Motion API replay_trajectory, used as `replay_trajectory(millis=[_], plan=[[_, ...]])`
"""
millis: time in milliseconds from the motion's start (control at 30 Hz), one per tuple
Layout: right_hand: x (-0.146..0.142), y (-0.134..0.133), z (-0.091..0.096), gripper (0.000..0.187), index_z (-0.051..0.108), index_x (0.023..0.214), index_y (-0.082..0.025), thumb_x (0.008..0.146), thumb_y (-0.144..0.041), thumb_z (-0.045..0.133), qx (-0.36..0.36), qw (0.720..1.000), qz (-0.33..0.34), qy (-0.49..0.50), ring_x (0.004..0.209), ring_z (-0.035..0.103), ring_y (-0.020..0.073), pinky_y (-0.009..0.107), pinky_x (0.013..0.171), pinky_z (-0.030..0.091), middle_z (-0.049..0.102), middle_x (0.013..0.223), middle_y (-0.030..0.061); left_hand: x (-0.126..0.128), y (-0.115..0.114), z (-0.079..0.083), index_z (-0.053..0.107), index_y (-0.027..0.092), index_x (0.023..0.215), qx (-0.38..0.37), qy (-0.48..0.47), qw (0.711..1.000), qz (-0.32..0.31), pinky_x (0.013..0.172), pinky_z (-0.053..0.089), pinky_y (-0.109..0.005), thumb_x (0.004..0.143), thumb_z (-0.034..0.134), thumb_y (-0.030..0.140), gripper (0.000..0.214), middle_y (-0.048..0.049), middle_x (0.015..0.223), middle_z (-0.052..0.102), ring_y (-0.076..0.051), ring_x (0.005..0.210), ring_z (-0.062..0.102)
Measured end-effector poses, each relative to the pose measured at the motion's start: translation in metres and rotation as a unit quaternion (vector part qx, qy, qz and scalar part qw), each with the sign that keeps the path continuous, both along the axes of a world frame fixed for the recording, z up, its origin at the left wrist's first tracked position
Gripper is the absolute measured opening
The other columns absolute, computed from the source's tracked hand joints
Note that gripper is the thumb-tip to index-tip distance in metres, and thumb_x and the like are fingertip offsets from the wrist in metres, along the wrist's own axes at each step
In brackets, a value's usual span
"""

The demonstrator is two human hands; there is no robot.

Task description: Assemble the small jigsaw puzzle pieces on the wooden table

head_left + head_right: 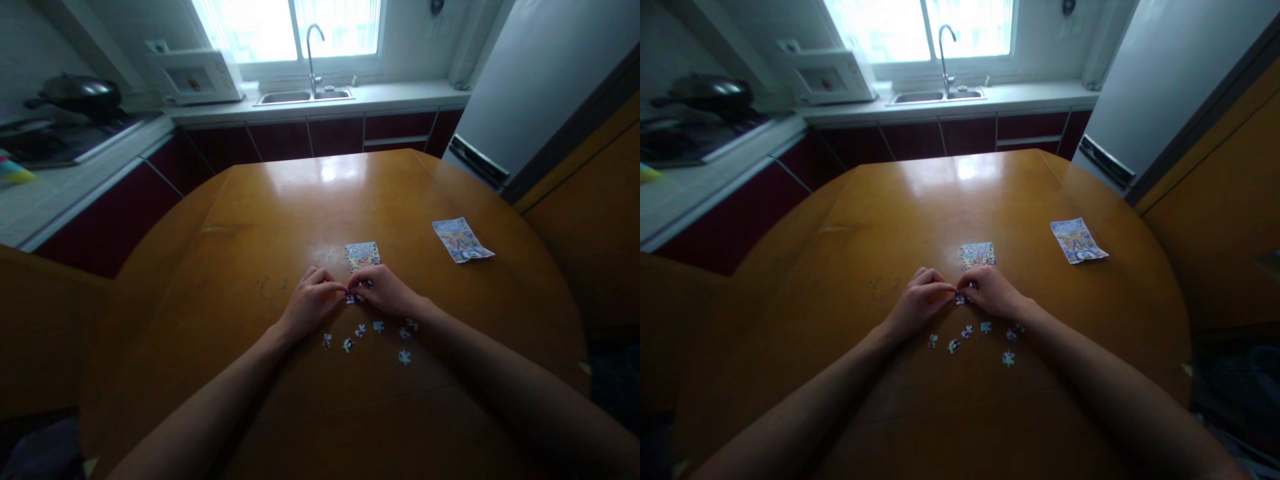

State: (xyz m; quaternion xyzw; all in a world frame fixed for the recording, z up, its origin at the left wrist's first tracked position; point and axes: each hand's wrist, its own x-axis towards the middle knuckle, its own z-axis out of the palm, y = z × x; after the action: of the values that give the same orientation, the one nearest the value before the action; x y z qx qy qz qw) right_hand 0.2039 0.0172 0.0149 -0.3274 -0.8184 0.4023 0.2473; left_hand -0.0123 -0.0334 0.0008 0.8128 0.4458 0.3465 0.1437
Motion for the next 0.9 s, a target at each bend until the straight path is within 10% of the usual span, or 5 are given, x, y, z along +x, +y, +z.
replay_trajectory(millis=[900], plan=[[-0.004,-0.006,-0.012,0.014,0.070,0.087,-0.020,0.092,-0.014,0.058,0.187,0.979,-0.002,-0.076,0.093,0.056,0.0210,0.035,0.087,0.046,0.064,0.091,0.0063,0.003,-0.001,0.003,0.072,0.021,0.091,-0.041,0.001,0.999,0.015,0.078,0.050,-0.035,0.090,0.067,0.026,0.007,-0.0042,0.087,0.059,-0.020,0.089,0.053]])
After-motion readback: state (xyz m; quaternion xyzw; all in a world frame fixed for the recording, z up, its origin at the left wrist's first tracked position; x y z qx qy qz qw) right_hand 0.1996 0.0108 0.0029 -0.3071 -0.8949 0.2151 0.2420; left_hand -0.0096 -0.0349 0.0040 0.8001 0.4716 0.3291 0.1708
